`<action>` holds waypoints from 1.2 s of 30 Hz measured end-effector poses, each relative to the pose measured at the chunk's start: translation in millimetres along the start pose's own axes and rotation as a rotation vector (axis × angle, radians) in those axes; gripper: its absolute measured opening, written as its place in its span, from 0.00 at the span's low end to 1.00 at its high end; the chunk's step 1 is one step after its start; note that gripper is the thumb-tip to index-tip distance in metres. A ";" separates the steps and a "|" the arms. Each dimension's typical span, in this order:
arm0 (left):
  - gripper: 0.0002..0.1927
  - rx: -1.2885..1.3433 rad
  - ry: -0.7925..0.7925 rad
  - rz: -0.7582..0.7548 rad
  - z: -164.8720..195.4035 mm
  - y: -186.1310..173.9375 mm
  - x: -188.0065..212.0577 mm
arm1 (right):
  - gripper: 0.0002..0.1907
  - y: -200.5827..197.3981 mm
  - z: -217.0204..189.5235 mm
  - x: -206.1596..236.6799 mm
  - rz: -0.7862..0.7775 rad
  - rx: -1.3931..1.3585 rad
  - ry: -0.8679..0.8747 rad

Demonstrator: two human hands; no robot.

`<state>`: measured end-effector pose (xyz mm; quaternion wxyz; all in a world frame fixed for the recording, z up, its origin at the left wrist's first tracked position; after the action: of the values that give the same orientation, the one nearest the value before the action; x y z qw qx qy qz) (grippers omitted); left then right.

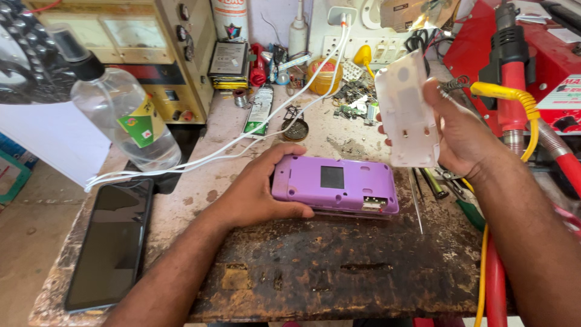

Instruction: The person uses a green screwdriver to remove screws from the back of a white and purple electronic device. They then separate the back cover from the main body, revealing the internal components.

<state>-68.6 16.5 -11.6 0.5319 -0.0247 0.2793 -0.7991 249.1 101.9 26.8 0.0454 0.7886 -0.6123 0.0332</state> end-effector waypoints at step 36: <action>0.46 0.173 -0.114 -0.199 13.6 -7.2 14.5 | 0.27 -3.8 28.7 -12.7 -0.030 -0.293 -0.010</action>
<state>-76.2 0.2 -0.5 0.4652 -0.0518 0.1750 -0.8662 249.5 111.9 -3.2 0.1575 0.7828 -0.5989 -0.0614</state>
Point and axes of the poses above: each hand's wrist, its own x-axis away from the middle knuckle, its own y-axis out of the palm, z = x × y, the point moved 4 cm from there along -x, towards the middle knuckle, and after that the axes turned 1 degree about x, right-handed, at the moved point
